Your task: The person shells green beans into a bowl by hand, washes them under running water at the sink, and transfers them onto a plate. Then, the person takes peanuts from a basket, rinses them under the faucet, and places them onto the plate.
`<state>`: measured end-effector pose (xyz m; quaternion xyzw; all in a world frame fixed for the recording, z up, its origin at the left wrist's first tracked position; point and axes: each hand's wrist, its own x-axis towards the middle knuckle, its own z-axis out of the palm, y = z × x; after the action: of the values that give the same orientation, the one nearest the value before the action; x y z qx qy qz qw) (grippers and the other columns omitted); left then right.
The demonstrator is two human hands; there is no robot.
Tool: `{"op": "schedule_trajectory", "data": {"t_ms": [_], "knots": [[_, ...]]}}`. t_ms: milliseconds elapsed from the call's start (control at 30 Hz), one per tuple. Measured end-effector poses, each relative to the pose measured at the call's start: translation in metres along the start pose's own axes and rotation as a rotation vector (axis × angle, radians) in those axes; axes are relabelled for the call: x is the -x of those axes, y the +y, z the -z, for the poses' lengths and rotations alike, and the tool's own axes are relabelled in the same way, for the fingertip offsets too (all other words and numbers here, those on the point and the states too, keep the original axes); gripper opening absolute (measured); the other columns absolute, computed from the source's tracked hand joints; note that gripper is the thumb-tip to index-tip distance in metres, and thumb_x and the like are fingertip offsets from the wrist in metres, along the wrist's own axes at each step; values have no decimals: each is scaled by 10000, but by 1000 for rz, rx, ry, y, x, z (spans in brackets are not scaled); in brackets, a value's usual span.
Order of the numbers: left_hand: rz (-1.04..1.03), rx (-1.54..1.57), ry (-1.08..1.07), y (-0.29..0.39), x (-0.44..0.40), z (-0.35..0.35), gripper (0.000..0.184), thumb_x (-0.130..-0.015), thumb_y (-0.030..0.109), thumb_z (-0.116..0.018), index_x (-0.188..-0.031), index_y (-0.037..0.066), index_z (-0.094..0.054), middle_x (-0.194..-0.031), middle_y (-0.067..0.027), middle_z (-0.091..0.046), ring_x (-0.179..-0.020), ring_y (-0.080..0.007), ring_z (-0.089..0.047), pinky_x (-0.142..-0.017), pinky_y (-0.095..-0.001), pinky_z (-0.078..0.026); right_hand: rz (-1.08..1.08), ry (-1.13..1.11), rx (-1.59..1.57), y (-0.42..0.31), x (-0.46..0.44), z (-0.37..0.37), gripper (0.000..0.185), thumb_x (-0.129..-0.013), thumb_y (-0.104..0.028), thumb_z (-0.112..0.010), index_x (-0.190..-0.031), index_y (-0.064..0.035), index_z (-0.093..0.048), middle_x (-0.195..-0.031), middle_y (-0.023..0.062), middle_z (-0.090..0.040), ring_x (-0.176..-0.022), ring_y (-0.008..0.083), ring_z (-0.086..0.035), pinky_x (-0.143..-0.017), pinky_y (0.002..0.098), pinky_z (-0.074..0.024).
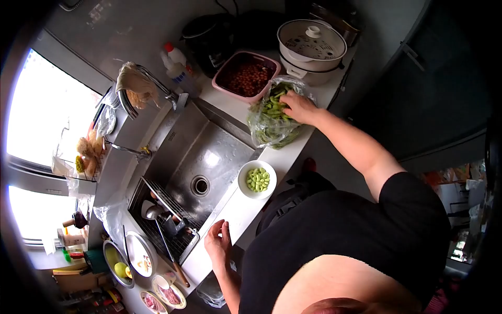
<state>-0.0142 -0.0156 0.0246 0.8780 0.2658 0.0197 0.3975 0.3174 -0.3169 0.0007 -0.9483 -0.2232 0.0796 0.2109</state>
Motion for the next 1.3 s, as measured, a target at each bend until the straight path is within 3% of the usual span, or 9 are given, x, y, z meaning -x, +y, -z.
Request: {"op": "schedule_trajectory", "data": {"t_ms": [300, 533, 767, 833, 967, 1033, 1100, 1233, 1300], "knots": [[-175, -76, -85, 14, -32, -20, 197, -824, 219, -631, -894, 37, -661, -816, -123, -657, -683, -221, -641, -601, -309, -489, 158, 234, 176, -20, 56, -17, 313, -760, -159, -631, -1034, -70, -509, -1051, 112, -456, -912, 310, -556, -744, 418, -487], [-215, -119, -149, 30, -43, -22, 212, -826, 234, -630, -907, 41, -660, -831, -125, -657, -676, -222, -643, -610, -319, -492, -52, -119, 57, -26, 49, 35, 426, -802, -137, -595, -1218, -94, -515, -1305, 169, -387, -1126, 346, -489, -943, 413, -420], [-321, -127, -160, 59, -54, -28, 180, -818, 200, -641, -896, 38, -656, -842, -128, -657, -681, -221, -651, -581, -320, -503, -53, 59, 10, -46, -8, 36, 228, -777, -230, -618, -902, -43, -659, -1006, 188, -613, -968, 305, -593, -799, 379, -468], [-363, -93, -159, 75, -56, -31, 177, -819, 198, -640, -895, 39, -656, -838, -128, -657, -681, -223, -650, -581, -323, -502, -94, -173, 290, -48, -18, 25, 272, -736, -288, -653, -842, -38, -675, -845, 181, -648, -857, 314, -626, -748, 383, -484], [-365, 23, -204, 89, -61, -45, 155, -821, 170, -629, -905, 43, -658, -806, -132, -652, -646, -229, -629, -566, -321, -487, -246, -259, 73, -43, -13, 42, 303, -746, -291, -653, -794, 8, -664, -809, 171, -651, -763, 319, -635, -693, 394, -490], [-277, 172, -265, 91, -63, -55, 172, -850, 152, -610, -962, 31, -658, -810, -131, -656, -634, -169, -617, -578, -269, -478, -251, 4, -123, -37, 3, 43, 303, -786, -291, -631, -700, -1, -604, -739, 151, -627, -669, 280, -609, -609, 392, -454], [-193, 452, -353, 101, -66, -65, 249, -907, 151, -545, -1078, -18, -610, -908, -105, -657, -759, -124, -609, -659, -251, -487, 0, 203, -295, -51, 26, 47, 243, -808, -246, -638, -737, -18, -592, -739, 108, -585, -664, 234, -572, -599, 350, -445], [-82, 856, -408, 126, -78, -76, 287, -922, 167, -522, -1135, -19, -573, -946, -61, -636, -770, -110, -581, -626, -219, -457, 427, -146, -689, -113, 51, 28, 157, -833, -162, -626, -810, -7, -617, -758, 74, -574, -707, 167, -568, -637, 294, -460], [-58, 956, -396, 125, -83, -69, 262, -911, 158, -539, -1096, -17, -601, -929, -51, -632, -716, -95, -547, -613, -215, -441, 444, -95, -743, -132, 51, 19, 157, -837, -163, -622, -820, -7, -630, -759, 74, -581, -699, 165, -583, -618, 293, -461]]}}
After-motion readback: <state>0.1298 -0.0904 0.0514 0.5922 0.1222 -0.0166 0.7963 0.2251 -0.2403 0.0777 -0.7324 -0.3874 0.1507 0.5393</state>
